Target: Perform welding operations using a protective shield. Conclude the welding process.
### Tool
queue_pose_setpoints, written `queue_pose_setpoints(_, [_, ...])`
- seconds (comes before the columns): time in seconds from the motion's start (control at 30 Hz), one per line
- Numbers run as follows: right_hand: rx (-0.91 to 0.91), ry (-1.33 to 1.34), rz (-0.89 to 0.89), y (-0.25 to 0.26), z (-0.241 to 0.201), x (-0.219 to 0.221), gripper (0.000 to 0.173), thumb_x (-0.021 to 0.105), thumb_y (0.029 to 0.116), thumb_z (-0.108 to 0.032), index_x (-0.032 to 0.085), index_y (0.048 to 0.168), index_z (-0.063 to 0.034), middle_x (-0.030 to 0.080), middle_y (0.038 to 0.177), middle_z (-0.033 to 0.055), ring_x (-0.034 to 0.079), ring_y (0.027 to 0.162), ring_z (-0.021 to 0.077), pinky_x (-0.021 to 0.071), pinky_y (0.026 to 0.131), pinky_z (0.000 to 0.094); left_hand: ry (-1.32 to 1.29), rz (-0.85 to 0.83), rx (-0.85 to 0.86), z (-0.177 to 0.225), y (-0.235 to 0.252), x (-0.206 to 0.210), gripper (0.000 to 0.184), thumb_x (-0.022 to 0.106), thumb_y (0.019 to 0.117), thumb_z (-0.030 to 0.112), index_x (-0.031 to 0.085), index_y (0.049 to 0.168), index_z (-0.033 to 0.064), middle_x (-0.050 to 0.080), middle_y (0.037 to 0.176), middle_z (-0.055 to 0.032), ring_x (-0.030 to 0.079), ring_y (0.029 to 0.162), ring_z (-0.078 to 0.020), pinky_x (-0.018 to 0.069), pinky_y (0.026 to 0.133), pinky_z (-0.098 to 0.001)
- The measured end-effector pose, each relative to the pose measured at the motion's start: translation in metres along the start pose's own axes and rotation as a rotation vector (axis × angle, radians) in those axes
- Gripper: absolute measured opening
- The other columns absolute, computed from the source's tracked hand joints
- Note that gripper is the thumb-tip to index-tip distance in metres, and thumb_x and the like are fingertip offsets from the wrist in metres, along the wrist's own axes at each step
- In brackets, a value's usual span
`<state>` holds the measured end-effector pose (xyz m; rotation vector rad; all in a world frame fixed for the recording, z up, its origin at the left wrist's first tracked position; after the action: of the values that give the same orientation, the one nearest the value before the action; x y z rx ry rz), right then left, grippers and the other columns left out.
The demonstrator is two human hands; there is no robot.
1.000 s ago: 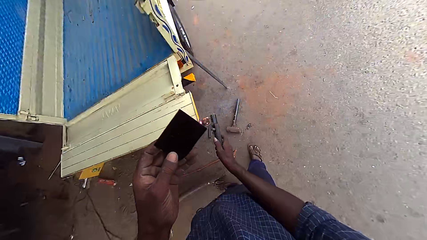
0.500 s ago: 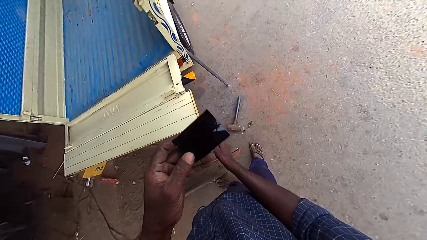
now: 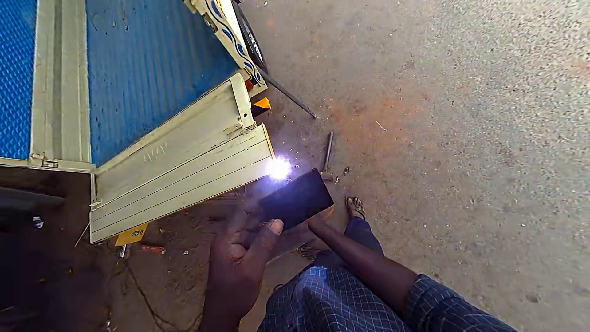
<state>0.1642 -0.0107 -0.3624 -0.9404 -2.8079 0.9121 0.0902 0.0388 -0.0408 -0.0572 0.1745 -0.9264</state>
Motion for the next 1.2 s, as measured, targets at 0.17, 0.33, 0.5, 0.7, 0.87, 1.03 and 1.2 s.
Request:
queue_pose_setpoints(0.17, [0.025,0.027,0.004,-0.020,-0.011,-0.010,0.056,0.045,0.1072,-0.051,0.059,0.124,0.0002,0.067,0.102,0.0257,0.066,0.095,0.0422,0.0524,0.082,0.0624,0.093,0.059,-0.011,0.001,-0.003,-0.005,0.036,0.066,0.0983,0.013,0.060,0.134,0.0112,0.072,0.114,-0.0172,0.074,0.096,-0.0357,0.0652,0.083,-0.0519])
queue_pose_setpoints(0.33, [0.149,0.061,-0.086,-0.041,-0.071,-0.041,0.048,0.044,0.1112,-0.026,0.042,0.148,0.0057,0.061,0.129,0.0281,0.062,0.118,0.0400,0.0467,0.103,0.0545,0.015,0.018,-0.012,-0.001,-0.001,0.001,0.033,0.062,0.1014,0.012,0.059,0.134,0.0075,0.070,0.117,-0.0205,0.073,0.098,-0.0397,0.0637,0.086,-0.0567])
queue_pose_setpoints(0.5, [0.103,0.034,-0.081,-0.041,-0.057,-0.033,0.050,0.043,0.1112,-0.032,0.042,0.148,0.0019,0.063,0.122,0.0294,0.063,0.112,0.0444,0.0489,0.097,0.0597,0.008,0.025,-0.003,-0.001,-0.003,0.000,0.034,0.062,0.1008,0.011,0.058,0.135,0.0071,0.069,0.117,-0.0221,0.073,0.098,-0.0413,0.0635,0.086,-0.0570])
queue_pose_setpoints(0.7, [0.154,0.058,-0.079,-0.037,-0.061,-0.034,0.049,0.043,0.1116,-0.030,0.041,0.148,0.0029,0.065,0.119,0.0264,0.065,0.108,0.0384,0.0501,0.097,0.0529,0.020,0.053,-0.017,-0.001,-0.005,0.000,0.036,0.063,0.1000,0.010,0.059,0.135,0.0085,0.070,0.117,-0.0200,0.073,0.098,-0.0395,0.0642,0.085,-0.0554])
queue_pose_setpoints(0.87, [0.133,0.070,-0.092,-0.042,-0.071,-0.040,0.048,0.042,0.1118,-0.025,0.039,0.149,0.0049,0.064,0.120,0.0280,0.066,0.109,0.0395,0.0504,0.098,0.0538,0.007,0.036,-0.015,-0.001,-0.004,0.002,0.034,0.062,0.1008,0.010,0.059,0.135,0.0081,0.068,0.119,-0.0211,0.072,0.099,-0.0411,0.0634,0.086,-0.0576])
queue_pose_setpoints(1.03, [0.149,0.081,-0.078,-0.043,-0.071,-0.040,0.051,0.046,0.1107,-0.025,0.039,0.151,0.0064,0.060,0.132,0.0304,0.061,0.121,0.0414,0.0449,0.106,0.0542,-0.004,0.047,-0.003,-0.002,-0.006,0.000,0.035,0.063,0.1001,0.010,0.058,0.135,0.0074,0.069,0.118,-0.0221,0.073,0.099,-0.0410,0.0639,0.085,-0.0563])
queue_pose_setpoints(1.2, [-0.012,0.010,-0.021,-0.039,-0.057,-0.033,0.049,0.041,0.1120,-0.030,0.044,0.145,0.0059,0.067,0.111,0.0274,0.068,0.099,0.0396,0.0530,0.089,0.0542,-0.010,0.028,-0.005,-0.001,-0.006,0.001,0.034,0.060,0.1011,0.008,0.058,0.135,0.0055,0.068,0.118,-0.0238,0.072,0.099,-0.0424,0.0635,0.086,-0.0566])
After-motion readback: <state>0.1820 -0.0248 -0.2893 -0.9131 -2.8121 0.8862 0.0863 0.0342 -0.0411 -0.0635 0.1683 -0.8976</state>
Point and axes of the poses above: each hand's wrist, its own y-axis towards the middle knuckle, its own x-axis out of the palm, z = x × y, the point moved 7 cm from there along y, towards the middle knuckle
